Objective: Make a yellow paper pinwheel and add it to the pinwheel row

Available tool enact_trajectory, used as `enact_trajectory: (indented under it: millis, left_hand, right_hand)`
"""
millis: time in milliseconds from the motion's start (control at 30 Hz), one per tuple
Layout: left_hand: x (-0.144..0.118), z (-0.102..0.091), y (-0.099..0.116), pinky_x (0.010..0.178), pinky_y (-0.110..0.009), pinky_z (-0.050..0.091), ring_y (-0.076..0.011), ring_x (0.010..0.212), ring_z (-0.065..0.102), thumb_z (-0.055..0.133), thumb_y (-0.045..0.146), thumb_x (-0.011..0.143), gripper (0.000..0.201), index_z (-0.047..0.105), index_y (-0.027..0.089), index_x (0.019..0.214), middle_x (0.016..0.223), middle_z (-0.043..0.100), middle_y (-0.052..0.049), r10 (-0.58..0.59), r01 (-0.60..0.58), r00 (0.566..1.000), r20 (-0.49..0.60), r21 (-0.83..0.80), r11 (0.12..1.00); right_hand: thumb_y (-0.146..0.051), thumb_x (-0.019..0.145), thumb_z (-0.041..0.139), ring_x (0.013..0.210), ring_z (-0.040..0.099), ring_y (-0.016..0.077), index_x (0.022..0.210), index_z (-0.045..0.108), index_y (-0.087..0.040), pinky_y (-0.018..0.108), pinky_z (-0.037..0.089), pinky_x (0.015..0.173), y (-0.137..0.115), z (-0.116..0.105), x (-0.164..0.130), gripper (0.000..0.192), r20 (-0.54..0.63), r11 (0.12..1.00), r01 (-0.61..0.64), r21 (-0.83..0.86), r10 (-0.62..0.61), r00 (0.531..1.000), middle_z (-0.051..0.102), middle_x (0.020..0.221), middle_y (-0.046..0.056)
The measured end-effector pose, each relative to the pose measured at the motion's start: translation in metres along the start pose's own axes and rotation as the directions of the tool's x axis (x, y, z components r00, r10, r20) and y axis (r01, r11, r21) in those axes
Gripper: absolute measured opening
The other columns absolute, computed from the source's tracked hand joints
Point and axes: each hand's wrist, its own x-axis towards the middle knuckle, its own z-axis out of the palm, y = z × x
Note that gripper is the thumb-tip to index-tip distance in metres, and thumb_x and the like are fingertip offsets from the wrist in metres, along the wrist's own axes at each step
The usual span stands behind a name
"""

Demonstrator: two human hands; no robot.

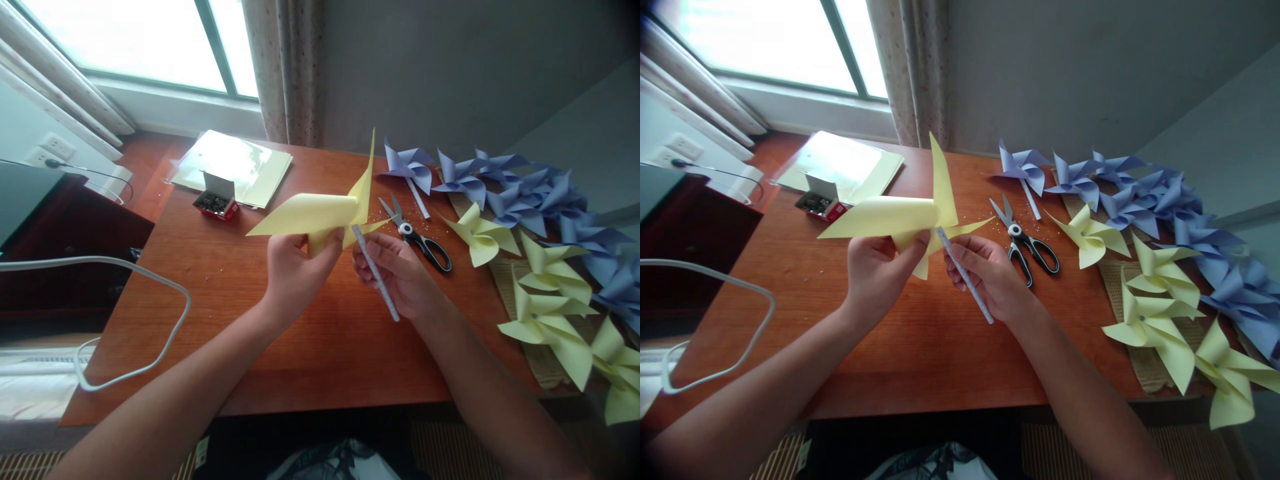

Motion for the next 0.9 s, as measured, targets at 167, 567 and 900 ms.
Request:
enact_trajectory:
  millis: [167,567,900]
  left_hand:
    - [-0.001,0.000,0.004,0.080,-0.028,0.054,-0.0192,0.076,0.069,0.072,0.026,0.080,0.012,0.073,0.014,0.077,0.081,0.076,-0.005,0.074,-0.073,0.997,-0.013,0.054,0.996]
    - [-0.003,0.001,0.004,0.084,-0.031,0.056,-0.0223,0.081,0.071,0.073,0.021,0.078,0.007,0.073,0.014,0.076,0.079,0.075,-0.005,0.033,-0.033,0.999,0.000,-0.002,0.999]
    - [-0.008,0.002,0.006,0.088,-0.033,0.057,-0.0252,0.090,0.073,0.074,0.028,0.081,0.016,0.078,0.014,0.089,0.095,0.079,-0.008,-0.050,0.052,0.998,0.038,-0.075,0.996]
  right_hand:
    - [-0.044,0.071,0.085,0.051,0.047,0.0102,0.076,0.067,-0.022,0.025,0.034,0.045,0.001,0.003,0.000,0.028,-0.022,0.998,-0.023,0.056,0.024,0.999,0.058,0.066,-0.002]
    - [-0.030,0.084,0.076,0.068,0.058,0.0130,0.086,0.067,-0.024,0.027,0.049,0.061,0.020,0.003,0.001,0.011,-0.096,0.812,0.399,-0.427,-0.479,0.872,0.065,0.079,-0.002]
    - [-0.020,0.089,0.069,0.071,0.060,0.0166,0.087,0.066,-0.025,0.033,0.052,0.066,0.016,0.005,-0.006,0.006,0.060,0.312,0.492,-0.812,-0.795,0.603,0.068,0.083,0.002]
